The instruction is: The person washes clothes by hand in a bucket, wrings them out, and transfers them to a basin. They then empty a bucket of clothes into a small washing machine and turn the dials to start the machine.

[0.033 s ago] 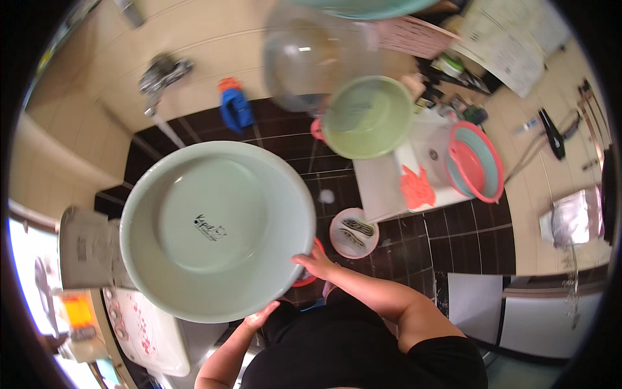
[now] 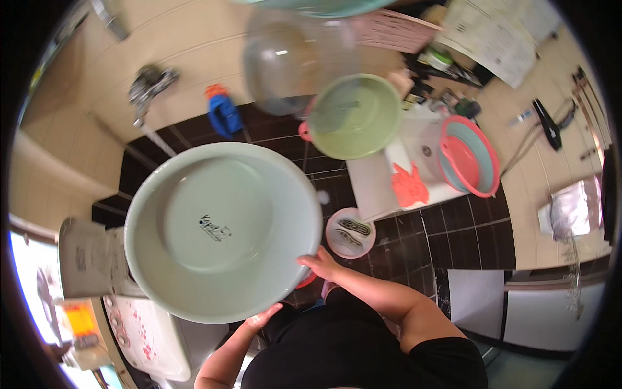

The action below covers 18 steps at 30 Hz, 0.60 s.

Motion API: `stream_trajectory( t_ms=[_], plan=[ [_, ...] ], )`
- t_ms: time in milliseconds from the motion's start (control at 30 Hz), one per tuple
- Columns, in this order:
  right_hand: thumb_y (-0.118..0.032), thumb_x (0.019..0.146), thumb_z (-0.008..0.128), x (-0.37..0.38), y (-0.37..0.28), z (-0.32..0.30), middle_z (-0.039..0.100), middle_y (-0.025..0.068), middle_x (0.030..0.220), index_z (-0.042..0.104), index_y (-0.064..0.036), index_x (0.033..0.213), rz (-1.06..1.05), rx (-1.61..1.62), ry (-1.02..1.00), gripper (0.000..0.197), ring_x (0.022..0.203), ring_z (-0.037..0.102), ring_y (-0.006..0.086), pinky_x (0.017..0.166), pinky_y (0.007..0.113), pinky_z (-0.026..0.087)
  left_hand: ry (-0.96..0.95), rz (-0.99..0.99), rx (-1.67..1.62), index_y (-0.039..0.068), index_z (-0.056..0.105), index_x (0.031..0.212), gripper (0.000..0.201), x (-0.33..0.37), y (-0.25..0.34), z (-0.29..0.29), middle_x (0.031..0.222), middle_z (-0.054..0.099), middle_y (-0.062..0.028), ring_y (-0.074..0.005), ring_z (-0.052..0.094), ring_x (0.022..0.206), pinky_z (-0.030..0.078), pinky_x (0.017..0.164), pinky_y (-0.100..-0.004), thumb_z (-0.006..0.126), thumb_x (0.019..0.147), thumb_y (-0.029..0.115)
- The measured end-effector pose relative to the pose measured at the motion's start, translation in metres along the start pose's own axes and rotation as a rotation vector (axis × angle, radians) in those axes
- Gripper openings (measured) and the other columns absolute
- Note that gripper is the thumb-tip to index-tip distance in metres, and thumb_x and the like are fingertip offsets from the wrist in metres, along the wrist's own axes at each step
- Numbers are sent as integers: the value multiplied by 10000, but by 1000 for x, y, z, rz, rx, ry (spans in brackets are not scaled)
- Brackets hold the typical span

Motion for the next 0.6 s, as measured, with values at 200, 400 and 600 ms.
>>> stream_trajectory(
  t_ms=[200, 400, 600],
  plan=[
    [-54, 790, 593, -108, 9, -184, 608, 60, 966, 544, 20, 1081, 46, 283, 344, 304, 870, 566, 136, 760, 299, 465, -450, -35, 300, 69, 507, 1216, 645, 77, 123, 111, 1212, 535, -106, -267, 484, 1115, 387, 964, -379, 634, 780, 527],
    [-57, 752, 627, -193, 42, -269, 587, 33, 967, 502, -40, 1140, 4, 518, 808, 408, 840, 557, 151, 744, 285, 454, -668, 275, 550, 27, 504, 1199, 585, 146, 195, 196, 1185, 549, -117, -258, 505, 1079, 402, 945, -371, 645, 812, 442],
    [-24, 750, 564, -243, 48, -271, 528, 106, 1094, 433, -27, 1188, -141, 839, 1092, 456, 1011, 543, 248, 822, 381, 489, -491, 218, 84, -16, 509, 1183, 416, 179, 238, 233, 1125, 587, -117, -193, 547, 1039, 448, 881, -327, 632, 859, 215]
  ],
)
Point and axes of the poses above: each hand's wrist, its own x-axis towards the middle knuckle, its own z-axis out of the palm, y = z × x, the point moved 5 cm from there along x, towards the middle knuckle
